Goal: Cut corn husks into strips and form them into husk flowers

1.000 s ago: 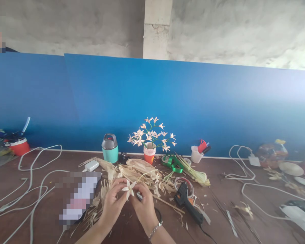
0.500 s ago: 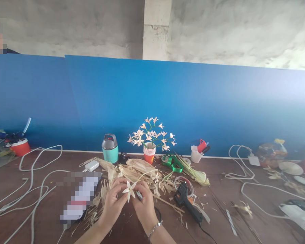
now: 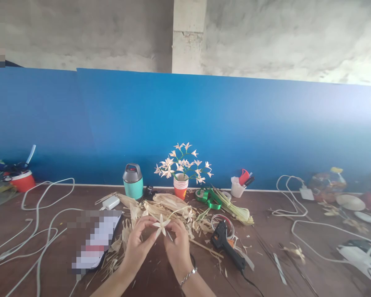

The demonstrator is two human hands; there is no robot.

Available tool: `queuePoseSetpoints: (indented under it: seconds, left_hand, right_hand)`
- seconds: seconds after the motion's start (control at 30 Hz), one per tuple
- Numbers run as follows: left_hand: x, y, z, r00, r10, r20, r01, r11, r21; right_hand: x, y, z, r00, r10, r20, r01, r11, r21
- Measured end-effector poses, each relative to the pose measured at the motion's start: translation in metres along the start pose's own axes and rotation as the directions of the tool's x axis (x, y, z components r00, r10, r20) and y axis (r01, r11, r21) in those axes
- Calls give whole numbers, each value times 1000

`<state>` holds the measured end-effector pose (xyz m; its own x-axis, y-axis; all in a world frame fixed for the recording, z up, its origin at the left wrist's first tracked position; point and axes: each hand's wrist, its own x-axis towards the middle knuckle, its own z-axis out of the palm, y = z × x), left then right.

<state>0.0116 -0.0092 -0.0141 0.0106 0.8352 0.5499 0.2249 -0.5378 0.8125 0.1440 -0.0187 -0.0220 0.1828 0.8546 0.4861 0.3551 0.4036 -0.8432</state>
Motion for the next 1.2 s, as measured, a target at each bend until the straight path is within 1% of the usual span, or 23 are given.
queuePoseSetpoints:
  seconds: [0.1, 0.2, 0.27, 0.37, 0.5, 0.6, 0.7, 0.8, 0.93, 1.03, 1.1, 1.2]
  left_hand:
    - [0, -3, -1, 999, -41, 3, 41, 999, -8]
    - [0, -6, -1, 994, -107, -1, 107, 993, -44]
    - [0, -7, -1, 989, -146, 0, 145, 986, -86]
    - [0, -3, -1, 980, -191, 47, 196, 969, -153]
    - [1, 9, 0, 950, -251, 185, 285, 939, -191]
    - [1, 17, 1, 934, -291, 206, 339, 906, -255]
    - [1, 18, 2, 933, -302, 195, 351, 886, -304]
    - [1, 13, 2, 935, -307, 178, 349, 886, -305]
    - [3, 6, 3, 943, -300, 147, 328, 914, -238]
    - [3, 6, 2, 950, -284, 131, 305, 933, -189]
    - [2, 7, 0, 954, -274, 117, 293, 938, -188]
    - [1, 7, -1, 964, -255, 81, 267, 938, -222]
  right_hand:
    - [2, 5, -2, 1000, 7, -24, -7, 1000, -26]
    - [3, 10, -4, 998, 49, -34, -49, 999, 7]
    - [4, 10, -4, 998, 54, -37, -54, 999, 8]
    - [4, 9, -5, 999, 13, -30, -14, 999, -40]
    - [3, 9, -5, 995, -80, -61, 73, 991, -109]
    - [2, 12, -5, 989, -137, -63, 127, 981, -145]
    - [1, 13, -5, 986, -163, -25, 155, 969, -193]
    - [1, 13, -4, 986, -167, 5, 164, 957, -239]
    - [0, 13, -4, 986, -169, 8, 165, 952, -258]
    - [1, 11, -4, 987, -161, -11, 154, 962, -226]
    - [2, 8, -5, 994, -113, -12, 109, 977, -181]
    - [5, 5, -5, 999, 22, 43, -20, 999, -43]
